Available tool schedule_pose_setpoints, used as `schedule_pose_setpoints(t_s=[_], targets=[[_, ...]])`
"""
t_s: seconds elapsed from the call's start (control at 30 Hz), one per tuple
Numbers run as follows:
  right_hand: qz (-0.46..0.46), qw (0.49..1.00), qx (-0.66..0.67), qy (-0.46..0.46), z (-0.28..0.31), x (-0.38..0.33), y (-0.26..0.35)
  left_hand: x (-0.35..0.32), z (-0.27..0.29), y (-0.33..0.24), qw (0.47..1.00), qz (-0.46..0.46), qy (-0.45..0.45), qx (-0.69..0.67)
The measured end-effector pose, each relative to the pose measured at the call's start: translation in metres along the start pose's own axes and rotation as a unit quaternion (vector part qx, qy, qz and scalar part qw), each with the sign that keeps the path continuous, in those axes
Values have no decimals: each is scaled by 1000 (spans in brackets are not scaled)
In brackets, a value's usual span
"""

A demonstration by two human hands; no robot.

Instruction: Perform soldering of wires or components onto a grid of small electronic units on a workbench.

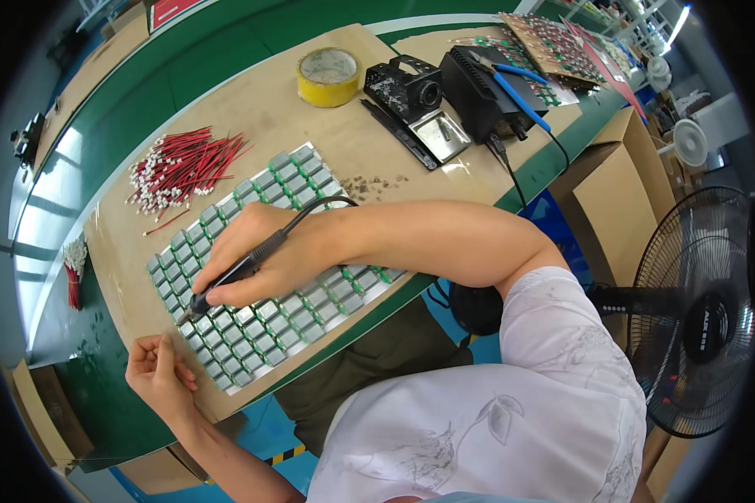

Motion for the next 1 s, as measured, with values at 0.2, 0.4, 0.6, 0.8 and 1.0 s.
schedule_pose_setpoints(t_s=[0.2,0.4,0.6,0.8,1.0], targets=[[-1,1000,6,-4,0,0,-1,0,0,0,1000,0,2,9],[19,999,-25,-12,1,0,0,-3,-8,-10,1000,18,-7,12],[19,997,-60,33,0,4,3,-8,-8,-14,998,22,-22,56],[-53,997,-37,49,2,5,12,-11,-11,-20,999,39,-35,3],[-13,998,-48,41,2,5,11,-10,-15,-25,999,45,-17,-2]])
Point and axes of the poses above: each hand's wrist, its own x-axis towards the middle knuckle, its own z-axis out of the back of the hand, y = z × x, the point moved 4 cm from there along x, towards the middle knuckle, and after that the axes turned 9 degrees about -x, right-handed, at the moved point
